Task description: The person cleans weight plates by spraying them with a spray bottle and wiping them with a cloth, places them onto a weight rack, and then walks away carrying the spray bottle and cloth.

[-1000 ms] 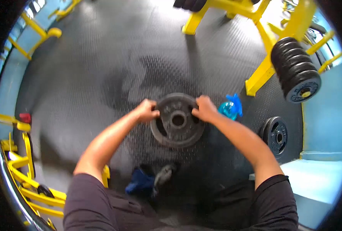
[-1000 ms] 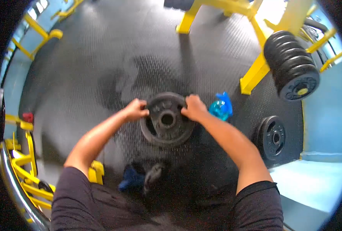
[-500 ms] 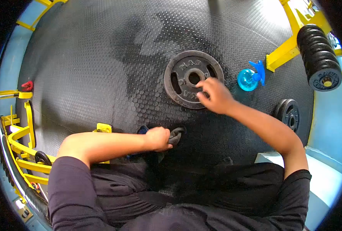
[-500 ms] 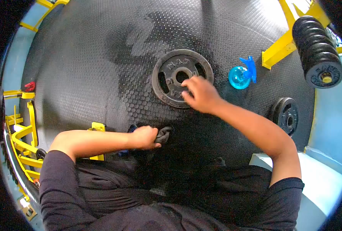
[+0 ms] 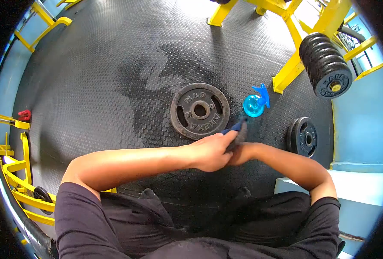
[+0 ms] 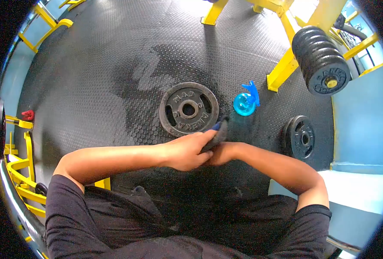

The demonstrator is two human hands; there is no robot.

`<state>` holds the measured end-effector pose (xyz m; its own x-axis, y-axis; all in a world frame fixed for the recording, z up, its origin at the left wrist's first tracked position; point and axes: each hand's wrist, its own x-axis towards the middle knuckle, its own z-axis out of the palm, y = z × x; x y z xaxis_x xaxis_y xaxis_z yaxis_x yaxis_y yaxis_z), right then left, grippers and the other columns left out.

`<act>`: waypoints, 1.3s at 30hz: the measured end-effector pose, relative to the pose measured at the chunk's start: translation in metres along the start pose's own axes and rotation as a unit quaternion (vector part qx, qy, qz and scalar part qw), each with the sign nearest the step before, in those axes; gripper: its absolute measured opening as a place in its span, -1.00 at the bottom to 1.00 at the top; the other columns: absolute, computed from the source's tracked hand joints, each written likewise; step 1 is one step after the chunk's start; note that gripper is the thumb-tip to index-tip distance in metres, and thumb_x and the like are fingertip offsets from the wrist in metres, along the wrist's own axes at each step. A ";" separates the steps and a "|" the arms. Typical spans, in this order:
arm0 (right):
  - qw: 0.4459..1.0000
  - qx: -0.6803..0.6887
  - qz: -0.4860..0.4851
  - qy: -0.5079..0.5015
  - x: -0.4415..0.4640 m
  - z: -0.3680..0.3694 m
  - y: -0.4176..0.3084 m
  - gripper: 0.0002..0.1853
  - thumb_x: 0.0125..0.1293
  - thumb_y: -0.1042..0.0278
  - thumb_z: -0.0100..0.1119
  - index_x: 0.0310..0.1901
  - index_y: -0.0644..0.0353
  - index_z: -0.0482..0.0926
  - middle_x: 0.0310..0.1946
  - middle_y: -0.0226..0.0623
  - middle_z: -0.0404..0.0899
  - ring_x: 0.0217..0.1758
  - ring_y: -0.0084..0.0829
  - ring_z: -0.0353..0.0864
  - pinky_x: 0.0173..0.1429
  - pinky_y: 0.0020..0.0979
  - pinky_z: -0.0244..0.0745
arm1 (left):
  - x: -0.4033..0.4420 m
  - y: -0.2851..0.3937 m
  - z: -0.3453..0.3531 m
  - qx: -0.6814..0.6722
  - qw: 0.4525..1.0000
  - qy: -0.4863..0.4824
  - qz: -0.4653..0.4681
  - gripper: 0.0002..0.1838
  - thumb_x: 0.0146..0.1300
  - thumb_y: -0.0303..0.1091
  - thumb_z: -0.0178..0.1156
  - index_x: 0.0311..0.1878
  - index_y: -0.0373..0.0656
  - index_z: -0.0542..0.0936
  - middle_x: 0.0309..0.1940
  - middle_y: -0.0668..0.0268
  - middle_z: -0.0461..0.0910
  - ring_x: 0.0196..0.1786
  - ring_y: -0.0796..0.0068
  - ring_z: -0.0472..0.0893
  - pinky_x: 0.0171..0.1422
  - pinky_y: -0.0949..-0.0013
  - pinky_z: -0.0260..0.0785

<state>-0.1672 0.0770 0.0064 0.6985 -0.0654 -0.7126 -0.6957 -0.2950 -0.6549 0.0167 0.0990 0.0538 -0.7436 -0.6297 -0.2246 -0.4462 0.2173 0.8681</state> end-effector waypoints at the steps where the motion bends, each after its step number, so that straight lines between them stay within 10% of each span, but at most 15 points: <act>1: 0.998 -0.032 -0.008 0.057 -0.005 0.001 0.008 -0.52 0.34 0.14 0.10 0.22 0.19 0.47 0.13 -0.12 0.55 0.19 -0.18 0.54 0.37 -0.13 0.30 | 0.002 0.008 -0.008 -0.002 1.000 0.006 0.001 -0.49 0.37 -0.22 0.11 0.23 -0.32 0.23 -0.06 -0.26 0.56 0.10 -0.25 0.54 0.14 -0.05 0.38; 4: 0.848 0.245 -0.094 0.460 -0.014 0.003 0.020 -0.45 0.14 0.29 0.30 0.17 0.28 0.43 0.07 0.09 0.50 0.26 0.06 0.41 0.44 -0.06 0.18 | 0.004 0.019 -0.038 -0.065 0.997 0.040 -0.024 -0.30 0.33 -0.29 0.13 0.44 -0.27 0.08 0.04 -0.27 0.53 0.10 -0.07 0.60 0.16 0.07 0.42; 7: 0.711 -0.103 -0.088 0.690 -0.004 -0.016 0.026 -0.44 0.10 0.37 0.30 0.14 0.34 0.38 0.02 0.02 0.44 0.14 0.14 0.36 0.28 0.00 0.23 | 0.010 -0.019 -0.047 -0.152 0.981 0.117 -0.006 -0.25 0.30 -0.29 0.18 0.45 -0.30 0.05 0.01 -0.20 0.56 0.02 0.13 0.64 0.13 0.17 0.46; 10: 0.728 -0.175 -0.131 0.650 0.017 -0.032 0.040 -0.46 0.14 0.34 0.25 0.15 0.32 0.38 0.01 0.06 0.44 0.11 0.12 0.38 0.21 -0.01 0.26 | 0.002 -0.054 -0.006 -0.159 0.977 0.097 -0.101 -0.30 0.30 -0.20 0.19 0.38 -0.34 0.17 0.02 -0.20 0.56 0.03 0.09 0.62 0.15 0.16 0.45; 12: 0.867 -0.119 0.015 0.484 0.040 -0.030 0.041 -0.45 0.24 0.20 0.16 0.20 0.32 0.36 0.11 0.07 0.42 0.19 0.13 0.36 0.25 -0.01 0.25 | -0.009 -0.076 0.027 -0.128 0.969 0.020 -0.211 -0.37 0.31 -0.09 0.17 0.26 -0.39 0.34 0.00 -0.20 0.57 0.05 0.04 0.62 0.19 0.13 0.43; 18: 0.827 -0.360 -0.071 0.426 0.105 0.003 0.031 -0.27 0.39 -0.04 0.02 0.42 0.31 0.20 0.49 -0.08 0.13 0.58 -0.03 0.00 0.56 -0.03 -0.03 | -0.043 -0.088 0.001 0.105 0.888 -0.371 -0.252 -0.33 0.33 0.18 -0.01 0.04 -0.35 0.60 -0.01 -0.15 0.61 0.12 -0.12 0.57 0.25 0.04 0.39; 24: 0.823 -0.358 -0.140 0.418 0.144 -0.043 0.019 -0.24 0.40 -0.09 -0.07 0.39 0.42 0.18 0.46 0.05 0.14 0.57 -0.08 0.04 0.57 -0.09 -0.04 | -0.044 -0.122 -0.037 0.047 0.969 -0.013 -0.241 -0.52 0.35 -0.06 0.05 0.18 -0.19 0.54 -0.03 -0.03 0.65 0.08 -0.01 0.62 0.22 0.09 0.42; 31: 0.805 -0.344 -0.001 0.483 0.141 -0.098 0.037 -0.29 0.43 -0.08 -0.09 0.49 0.15 0.12 0.53 -0.21 0.06 0.58 -0.18 0.04 0.58 -0.12 -0.06 | -0.022 -0.145 -0.046 0.112 0.964 0.085 -0.228 -0.58 0.35 -0.23 0.04 0.20 -0.20 0.50 -0.05 -0.12 0.63 0.07 -0.05 0.61 0.20 0.07 0.43; 39: 0.786 -0.336 0.098 0.509 0.084 -0.046 0.076 -0.33 0.33 0.21 -0.07 0.44 0.31 0.15 0.50 -0.09 0.09 0.57 -0.14 0.04 0.56 -0.07 0.01 | 0.003 -0.168 -0.073 0.081 0.938 0.290 -0.173 -0.67 0.34 -0.32 -0.06 0.01 -0.30 0.57 -0.09 -0.08 0.64 0.04 -0.04 0.62 0.18 0.03 0.43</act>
<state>-0.1540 0.0057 -0.0916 0.5977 -0.8016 0.0118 -0.8010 -0.5977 -0.0331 0.1261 0.0060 -0.0600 -0.1655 -0.9728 -0.1619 -0.7163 0.0057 0.6978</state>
